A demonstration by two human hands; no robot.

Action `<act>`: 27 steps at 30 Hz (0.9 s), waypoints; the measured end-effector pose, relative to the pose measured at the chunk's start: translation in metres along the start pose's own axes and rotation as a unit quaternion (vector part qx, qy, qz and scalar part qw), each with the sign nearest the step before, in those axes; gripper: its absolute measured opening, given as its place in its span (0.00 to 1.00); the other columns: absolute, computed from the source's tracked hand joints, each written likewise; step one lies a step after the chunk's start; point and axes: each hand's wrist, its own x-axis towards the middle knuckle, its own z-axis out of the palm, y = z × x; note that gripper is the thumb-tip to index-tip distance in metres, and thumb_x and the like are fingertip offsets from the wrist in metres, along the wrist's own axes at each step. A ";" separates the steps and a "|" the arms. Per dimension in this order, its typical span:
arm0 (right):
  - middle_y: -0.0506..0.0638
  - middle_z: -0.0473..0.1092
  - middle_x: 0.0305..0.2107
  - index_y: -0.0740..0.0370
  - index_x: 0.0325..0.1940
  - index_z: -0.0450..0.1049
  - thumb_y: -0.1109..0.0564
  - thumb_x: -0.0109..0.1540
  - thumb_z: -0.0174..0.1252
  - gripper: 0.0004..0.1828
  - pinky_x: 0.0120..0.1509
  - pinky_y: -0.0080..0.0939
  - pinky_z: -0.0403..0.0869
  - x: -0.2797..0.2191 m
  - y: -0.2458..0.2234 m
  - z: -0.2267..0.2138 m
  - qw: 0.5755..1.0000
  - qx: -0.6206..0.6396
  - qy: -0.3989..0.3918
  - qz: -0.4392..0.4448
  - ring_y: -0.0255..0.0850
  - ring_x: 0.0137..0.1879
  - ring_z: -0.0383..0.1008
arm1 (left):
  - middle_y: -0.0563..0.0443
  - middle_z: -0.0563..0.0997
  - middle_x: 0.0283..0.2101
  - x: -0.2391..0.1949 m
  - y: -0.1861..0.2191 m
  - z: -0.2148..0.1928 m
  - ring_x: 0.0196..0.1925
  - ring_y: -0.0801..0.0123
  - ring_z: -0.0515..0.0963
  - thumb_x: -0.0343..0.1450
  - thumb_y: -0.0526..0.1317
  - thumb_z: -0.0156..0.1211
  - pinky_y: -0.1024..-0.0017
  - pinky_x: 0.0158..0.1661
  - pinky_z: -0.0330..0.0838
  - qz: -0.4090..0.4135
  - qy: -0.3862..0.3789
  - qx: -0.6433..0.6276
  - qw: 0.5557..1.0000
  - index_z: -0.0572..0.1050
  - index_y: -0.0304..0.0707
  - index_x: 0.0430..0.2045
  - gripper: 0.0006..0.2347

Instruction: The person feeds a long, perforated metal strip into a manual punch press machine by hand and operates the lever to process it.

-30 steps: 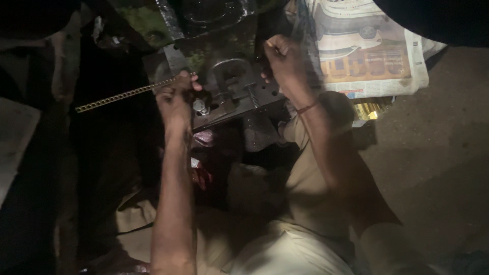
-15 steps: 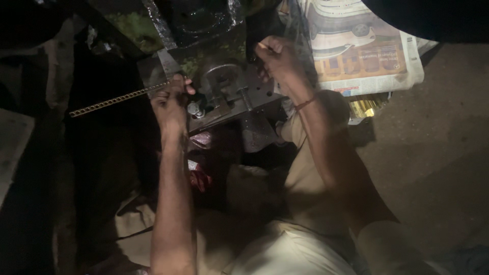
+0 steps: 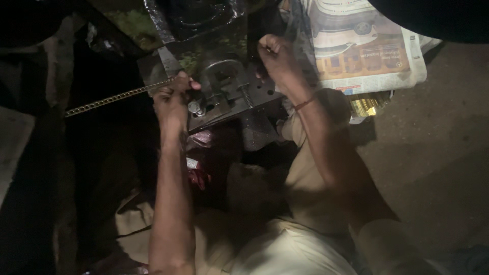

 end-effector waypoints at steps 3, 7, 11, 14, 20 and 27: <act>0.41 0.66 0.27 0.62 0.36 0.71 0.63 0.72 0.52 0.10 0.28 0.30 0.72 0.006 0.011 -0.004 0.997 -0.040 0.001 -0.073 0.27 0.28 0.66 | 0.54 0.85 0.31 0.000 0.002 -0.001 0.47 0.68 0.82 0.73 0.46 0.60 0.48 0.62 0.68 0.005 -0.008 -0.039 0.999 0.82 0.44 0.27 0.10; 0.42 0.66 0.26 0.63 0.34 0.71 0.65 0.71 0.53 0.10 0.30 0.30 0.73 0.015 0.027 -0.008 0.995 -0.039 -0.008 -0.088 0.27 0.30 0.65 | 0.55 0.83 0.30 -0.004 0.003 0.000 0.49 0.69 0.82 0.73 0.45 0.61 0.49 0.59 0.69 -0.028 0.016 -0.026 0.999 0.81 0.44 0.27 0.09; 0.43 0.65 0.25 0.62 0.34 0.71 0.65 0.71 0.53 0.10 0.27 0.30 0.68 0.013 0.022 -0.008 0.997 -0.040 0.000 -0.060 0.28 0.28 0.64 | 0.55 0.84 0.35 0.005 -0.008 -0.001 0.51 0.63 0.82 0.73 0.46 0.61 0.49 0.61 0.71 -0.034 0.020 -0.020 0.999 0.81 0.45 0.28 0.08; 0.43 0.65 0.24 0.61 0.33 0.68 0.64 0.71 0.51 0.11 0.25 0.30 0.76 0.006 0.007 -0.001 0.999 -0.046 0.012 -0.015 0.29 0.25 0.67 | 0.57 0.84 0.41 0.008 -0.014 -0.004 0.56 0.63 0.82 0.70 0.46 0.62 0.48 0.63 0.65 -0.046 0.026 -0.064 0.997 0.81 0.48 0.32 0.06; 0.46 0.67 0.22 0.59 0.32 0.67 0.63 0.71 0.50 0.12 0.21 0.31 0.69 -0.006 -0.017 0.004 0.999 0.009 0.006 0.043 0.33 0.23 0.71 | 0.53 0.84 0.38 0.003 -0.005 0.000 0.53 0.63 0.81 0.72 0.49 0.62 0.47 0.64 0.66 -0.063 0.046 -0.028 0.997 0.81 0.44 0.27 0.11; 0.48 0.65 0.31 0.63 0.36 0.72 0.67 0.72 0.58 0.09 0.37 0.30 0.68 0.022 0.026 -0.010 0.990 -0.097 -0.001 -0.105 0.32 0.34 0.63 | 0.52 0.84 0.30 0.014 -0.021 -0.002 0.43 0.67 0.83 0.74 0.47 0.61 0.46 0.61 0.73 0.029 0.009 -0.080 0.996 0.81 0.41 0.23 0.13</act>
